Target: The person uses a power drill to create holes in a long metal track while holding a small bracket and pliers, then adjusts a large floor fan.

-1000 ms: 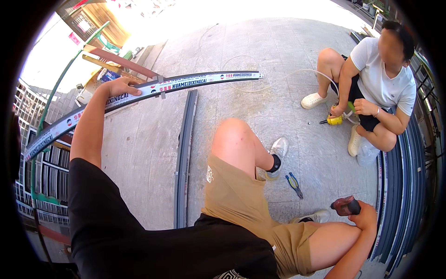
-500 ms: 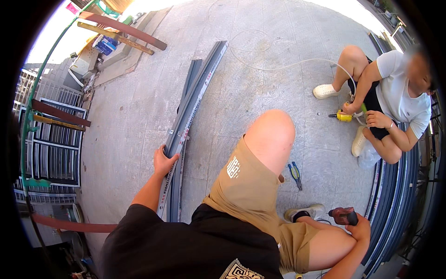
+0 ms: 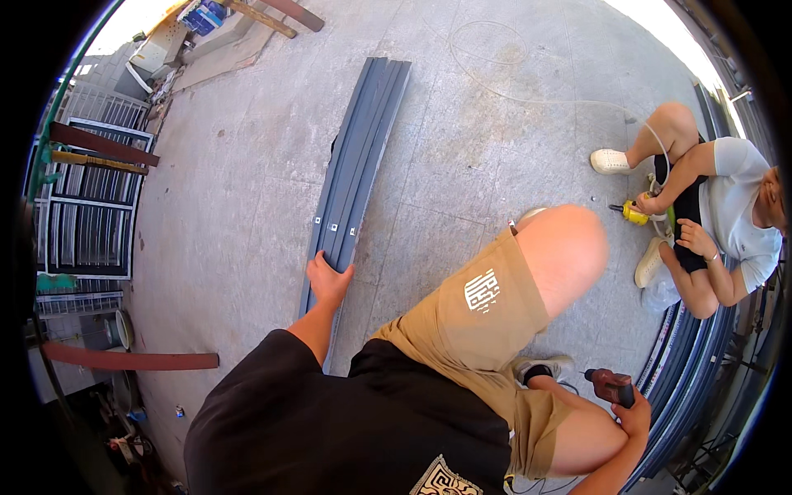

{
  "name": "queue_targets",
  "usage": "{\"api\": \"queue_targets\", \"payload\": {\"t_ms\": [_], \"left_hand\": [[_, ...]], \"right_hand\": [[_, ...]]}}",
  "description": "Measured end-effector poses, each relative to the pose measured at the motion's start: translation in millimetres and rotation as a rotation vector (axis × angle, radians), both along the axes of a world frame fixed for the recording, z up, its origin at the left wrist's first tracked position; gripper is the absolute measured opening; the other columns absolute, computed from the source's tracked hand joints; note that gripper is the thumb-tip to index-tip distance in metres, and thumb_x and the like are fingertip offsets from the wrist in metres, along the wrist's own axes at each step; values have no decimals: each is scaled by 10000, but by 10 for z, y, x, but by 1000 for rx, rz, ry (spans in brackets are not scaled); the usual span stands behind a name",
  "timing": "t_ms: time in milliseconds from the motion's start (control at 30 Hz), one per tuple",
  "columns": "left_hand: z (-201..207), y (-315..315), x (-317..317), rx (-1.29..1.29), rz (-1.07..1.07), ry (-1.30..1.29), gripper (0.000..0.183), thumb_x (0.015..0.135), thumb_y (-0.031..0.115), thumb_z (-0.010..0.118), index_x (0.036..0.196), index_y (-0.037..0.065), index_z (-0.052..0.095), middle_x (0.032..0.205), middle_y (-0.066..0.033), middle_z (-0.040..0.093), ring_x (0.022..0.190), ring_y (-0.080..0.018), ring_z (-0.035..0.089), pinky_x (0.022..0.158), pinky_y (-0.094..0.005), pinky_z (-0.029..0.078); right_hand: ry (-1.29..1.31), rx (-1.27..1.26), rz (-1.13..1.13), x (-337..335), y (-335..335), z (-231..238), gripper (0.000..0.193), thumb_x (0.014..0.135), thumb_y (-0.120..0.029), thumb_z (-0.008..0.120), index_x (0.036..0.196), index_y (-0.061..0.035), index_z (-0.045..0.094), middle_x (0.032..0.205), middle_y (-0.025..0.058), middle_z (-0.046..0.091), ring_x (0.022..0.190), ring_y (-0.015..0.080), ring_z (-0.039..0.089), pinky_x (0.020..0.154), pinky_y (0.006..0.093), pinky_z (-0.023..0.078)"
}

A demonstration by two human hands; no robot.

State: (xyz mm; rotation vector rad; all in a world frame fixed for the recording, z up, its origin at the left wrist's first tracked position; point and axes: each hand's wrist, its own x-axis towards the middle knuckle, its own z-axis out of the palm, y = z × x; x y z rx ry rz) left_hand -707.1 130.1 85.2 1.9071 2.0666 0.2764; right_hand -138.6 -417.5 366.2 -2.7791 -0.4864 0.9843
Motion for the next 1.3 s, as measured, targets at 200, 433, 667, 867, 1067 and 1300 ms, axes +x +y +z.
{"api": "queue_targets", "payload": {"t_ms": [200,433,667,867,1067,1300], "left_hand": [[-152,50,132,-215,104,115,873,753,414,960,1407,16,539,1352,-204,585,1332,-418,563,1047,-543,558],[-321,181,89,-258,81,115,856,748,401,963,1372,9,527,1362,-203,580,1348,-415,558,1046,-546,570],[-411,459,282,-269,69,162,815,745,389,957,1322,-8,539,1360,-203,563,1343,-407,555,1024,-518,598],[-556,582,360,-301,41,263,850,759,400,950,1353,3,489,1372,-189,529,1344,-394,541,976,-512,635],[-459,674,286,-375,-1,303,863,776,393,943,1383,16,459,1377,-207,517,1339,-406,544,974,-517,635],[-446,811,57,-395,104,323,839,815,334,888,1460,3,466,1445,-242,514,1352,-443,571,1056,-541,586]], "right_hand": [[4,-90,-21,2,-149,-34,657,732,-23,841,1377,-88,736,1015,115,797,923,249,748,847,401,590],[-52,4,16,-92,-159,-35,695,722,-21,843,1403,-103,730,1062,130,806,959,256,755,904,403,582],[-51,-20,33,-226,-9,29,674,722,1,829,1381,-106,735,1051,106,799,953,253,745,906,401,578],[-59,-82,-47,-395,330,185,670,734,5,822,1389,-98,727,1017,118,793,889,254,745,839,403,586],[-138,-78,17,-418,303,160,710,762,2,818,1455,-91,695,973,151,782,802,255,752,766,400,595],[-126,-76,-21,-249,83,48,754,745,-39,854,1477,-97,680,1116,222,802,1051,379,781,945,434,581]]}}
